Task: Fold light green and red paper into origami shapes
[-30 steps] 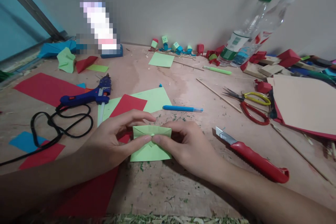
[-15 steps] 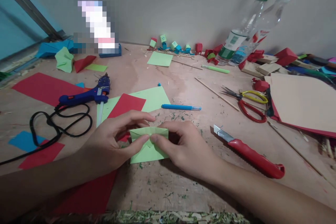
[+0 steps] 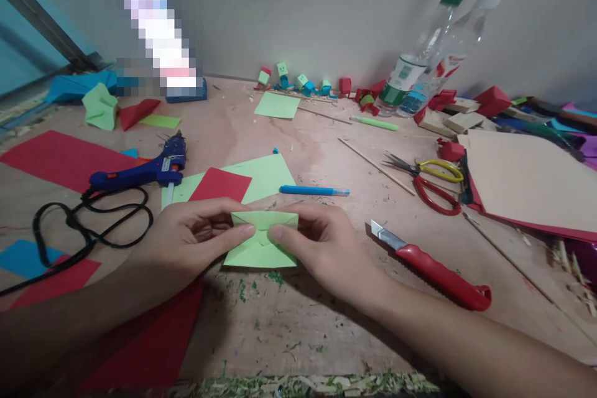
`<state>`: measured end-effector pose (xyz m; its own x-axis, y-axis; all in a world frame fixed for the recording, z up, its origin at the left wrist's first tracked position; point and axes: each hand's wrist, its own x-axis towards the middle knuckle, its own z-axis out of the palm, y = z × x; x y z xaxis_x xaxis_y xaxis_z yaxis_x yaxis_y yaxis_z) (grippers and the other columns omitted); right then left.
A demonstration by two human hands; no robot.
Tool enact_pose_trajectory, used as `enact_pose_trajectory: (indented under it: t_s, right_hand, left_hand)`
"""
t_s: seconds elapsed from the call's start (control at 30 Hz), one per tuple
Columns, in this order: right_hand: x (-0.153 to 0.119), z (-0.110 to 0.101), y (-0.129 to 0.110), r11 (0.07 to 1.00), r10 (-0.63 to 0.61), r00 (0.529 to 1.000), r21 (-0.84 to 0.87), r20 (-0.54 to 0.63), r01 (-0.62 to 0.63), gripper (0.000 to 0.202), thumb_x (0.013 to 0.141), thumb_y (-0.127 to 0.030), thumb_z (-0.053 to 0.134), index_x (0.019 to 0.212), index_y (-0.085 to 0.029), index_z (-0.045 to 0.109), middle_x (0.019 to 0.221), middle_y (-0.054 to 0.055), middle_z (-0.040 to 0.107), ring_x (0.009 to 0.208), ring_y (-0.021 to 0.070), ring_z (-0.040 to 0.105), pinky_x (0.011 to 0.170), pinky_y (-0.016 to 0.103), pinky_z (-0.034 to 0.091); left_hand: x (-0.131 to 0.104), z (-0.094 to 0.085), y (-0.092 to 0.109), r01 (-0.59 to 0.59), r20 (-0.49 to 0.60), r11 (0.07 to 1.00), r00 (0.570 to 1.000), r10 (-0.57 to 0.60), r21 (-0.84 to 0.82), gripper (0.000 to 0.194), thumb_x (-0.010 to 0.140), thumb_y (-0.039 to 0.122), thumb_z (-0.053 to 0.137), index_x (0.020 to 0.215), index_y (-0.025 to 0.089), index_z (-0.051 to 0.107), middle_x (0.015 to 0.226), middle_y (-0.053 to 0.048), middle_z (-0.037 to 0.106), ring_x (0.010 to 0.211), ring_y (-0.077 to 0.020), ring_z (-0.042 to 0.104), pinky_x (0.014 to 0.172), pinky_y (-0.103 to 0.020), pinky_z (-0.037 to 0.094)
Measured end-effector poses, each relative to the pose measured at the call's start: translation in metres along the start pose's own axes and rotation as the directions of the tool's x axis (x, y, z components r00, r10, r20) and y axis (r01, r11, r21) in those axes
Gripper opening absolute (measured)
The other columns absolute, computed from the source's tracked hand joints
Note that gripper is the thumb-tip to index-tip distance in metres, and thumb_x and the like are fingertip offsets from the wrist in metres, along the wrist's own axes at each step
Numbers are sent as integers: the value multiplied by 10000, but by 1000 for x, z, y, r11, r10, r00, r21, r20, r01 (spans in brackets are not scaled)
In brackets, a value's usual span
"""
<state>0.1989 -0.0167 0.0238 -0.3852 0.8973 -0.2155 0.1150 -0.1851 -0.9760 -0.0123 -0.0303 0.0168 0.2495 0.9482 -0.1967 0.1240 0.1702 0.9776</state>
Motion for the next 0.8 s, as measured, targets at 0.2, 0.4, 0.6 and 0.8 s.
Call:
enact_pose_trajectory:
  t_s: [0.2,0.4,0.6,0.8]
  right_hand:
    - [2,-5,1,984,87,996,154,31,-90,289,810,-368,840,1046,-201,844,840,55,772,703,183,664,611,290,510]
    - [1,-4,0,977,74,995,193,73,-87,249,812,-317,849,1026,-190,854,821,45,767,709,161,656,623,265,501]
    - [1,-5,1,960,67,995,266,71,-84,224,818,-271,850,1033,-207,861,786,39,754,648,135,662,582,242,515]
    - [2,-8,6,933,54,996,353,69,-75,153,884,-221,766,1001,-211,863,763,42,755,629,132,707,613,238,567]
  left_hand:
    - [3,1,1,34,28,978,999,-29,-204,214,840,284,816,1032,195,789,867,-17,783,820,-177,735,700,-231,581]
    - [1,2,4,11,57,969,998,3,-246,187,855,251,803,1035,201,807,916,-15,811,837,-161,752,757,-219,593]
    - [3,0,6,40,9,968,999,-39,-249,183,823,224,827,996,172,806,858,-27,809,785,-160,749,685,-211,600]
    - [3,-5,6,8,-49,977,999,-19,-212,135,829,258,804,940,190,839,839,-26,814,748,-136,739,657,-184,589]
